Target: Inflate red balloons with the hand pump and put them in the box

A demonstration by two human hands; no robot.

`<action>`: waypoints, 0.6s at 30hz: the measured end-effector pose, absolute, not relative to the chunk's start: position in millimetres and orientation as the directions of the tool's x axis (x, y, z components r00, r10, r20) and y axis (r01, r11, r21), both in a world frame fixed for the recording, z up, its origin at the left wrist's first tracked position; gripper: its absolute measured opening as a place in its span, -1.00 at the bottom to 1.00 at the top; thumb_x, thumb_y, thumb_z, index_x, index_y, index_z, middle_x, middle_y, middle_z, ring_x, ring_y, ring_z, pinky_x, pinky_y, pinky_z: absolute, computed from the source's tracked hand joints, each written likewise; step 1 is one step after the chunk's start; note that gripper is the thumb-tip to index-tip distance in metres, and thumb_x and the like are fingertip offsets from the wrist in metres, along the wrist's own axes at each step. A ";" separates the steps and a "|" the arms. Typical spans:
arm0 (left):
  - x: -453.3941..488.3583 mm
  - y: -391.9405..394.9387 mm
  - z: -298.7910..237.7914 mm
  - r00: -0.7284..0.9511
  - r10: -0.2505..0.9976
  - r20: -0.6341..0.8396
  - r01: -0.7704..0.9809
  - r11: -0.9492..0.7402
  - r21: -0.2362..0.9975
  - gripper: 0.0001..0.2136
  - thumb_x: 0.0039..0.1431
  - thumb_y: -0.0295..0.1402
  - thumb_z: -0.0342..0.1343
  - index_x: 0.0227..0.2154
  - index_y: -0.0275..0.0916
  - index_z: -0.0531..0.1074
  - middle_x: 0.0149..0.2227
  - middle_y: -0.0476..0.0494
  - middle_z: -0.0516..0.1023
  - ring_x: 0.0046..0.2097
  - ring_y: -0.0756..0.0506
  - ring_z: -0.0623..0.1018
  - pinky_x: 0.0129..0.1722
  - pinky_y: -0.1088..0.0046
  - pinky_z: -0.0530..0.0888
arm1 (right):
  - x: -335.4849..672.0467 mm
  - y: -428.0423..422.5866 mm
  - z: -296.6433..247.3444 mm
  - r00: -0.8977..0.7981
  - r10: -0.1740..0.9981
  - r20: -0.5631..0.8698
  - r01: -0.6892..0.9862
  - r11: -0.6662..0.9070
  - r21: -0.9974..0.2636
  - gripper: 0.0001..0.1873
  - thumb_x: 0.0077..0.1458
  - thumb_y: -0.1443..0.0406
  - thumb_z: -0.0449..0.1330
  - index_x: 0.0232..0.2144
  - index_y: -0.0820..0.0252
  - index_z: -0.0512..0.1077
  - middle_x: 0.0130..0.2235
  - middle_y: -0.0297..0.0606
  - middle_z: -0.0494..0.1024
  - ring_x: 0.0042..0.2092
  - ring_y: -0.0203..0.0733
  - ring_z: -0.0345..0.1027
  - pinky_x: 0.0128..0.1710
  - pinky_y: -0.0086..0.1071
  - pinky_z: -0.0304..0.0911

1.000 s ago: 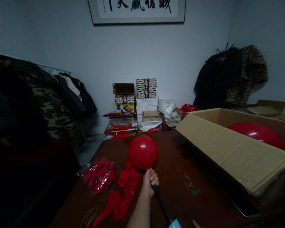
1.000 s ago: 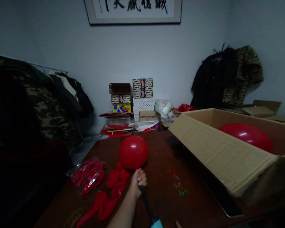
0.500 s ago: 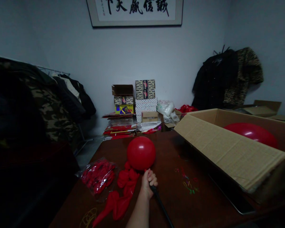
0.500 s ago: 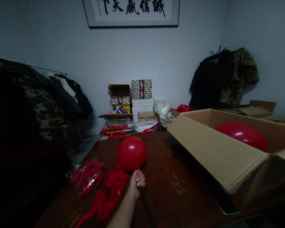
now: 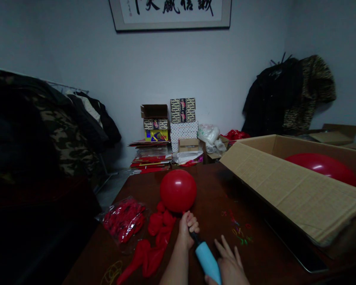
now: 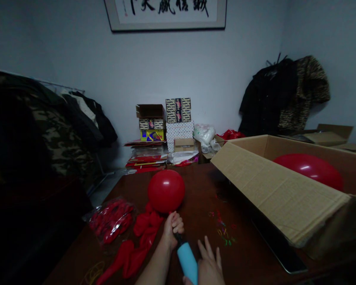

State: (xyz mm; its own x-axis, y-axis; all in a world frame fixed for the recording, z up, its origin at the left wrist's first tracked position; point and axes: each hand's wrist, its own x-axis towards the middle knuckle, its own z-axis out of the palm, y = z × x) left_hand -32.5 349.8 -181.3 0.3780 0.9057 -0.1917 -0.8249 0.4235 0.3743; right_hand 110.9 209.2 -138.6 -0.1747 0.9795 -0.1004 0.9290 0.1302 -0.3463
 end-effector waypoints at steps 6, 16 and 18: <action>-31.4 353.6 -180.9 0.357 0.912 -0.201 -0.827 0.409 0.385 -0.55 -0.01 -0.30 0.17 -0.69 -0.18 -0.08 -0.78 0.20 -0.05 -0.76 0.15 -0.02 -0.72 0.59 -0.10 | 104.1 218.1 -136.6 -0.157 0.984 -0.085 0.910 0.111 -0.398 -0.56 -0.11 0.12 0.08 -0.28 0.31 0.51 0.22 -0.01 0.22 0.31 0.16 -0.22 0.25 0.11 -0.36; -30.2 350.0 -179.3 0.359 0.910 -0.204 -0.816 0.413 0.404 -0.57 0.04 -0.28 0.12 -0.69 -0.19 -0.05 -0.78 0.20 -0.05 -0.76 0.14 -0.02 -0.72 0.59 -0.10 | 114.3 206.3 -158.7 -0.121 0.990 -0.071 0.952 0.095 -0.292 -0.64 -0.02 0.24 0.01 -0.30 0.22 0.55 0.17 -0.15 0.32 0.29 0.14 -0.11 0.24 0.11 -0.23; -30.5 349.5 -178.5 0.354 0.913 -0.203 -0.821 0.408 0.400 -0.57 0.04 -0.28 0.13 -0.69 -0.18 -0.05 -0.78 0.20 -0.05 -0.76 0.15 -0.02 -0.72 0.59 -0.10 | 120.9 197.6 -168.3 -0.090 0.996 -0.018 0.952 0.081 -0.294 -0.62 0.02 0.34 -0.07 -0.35 0.14 0.56 0.12 -0.23 0.39 0.25 0.08 0.02 0.23 0.09 -0.14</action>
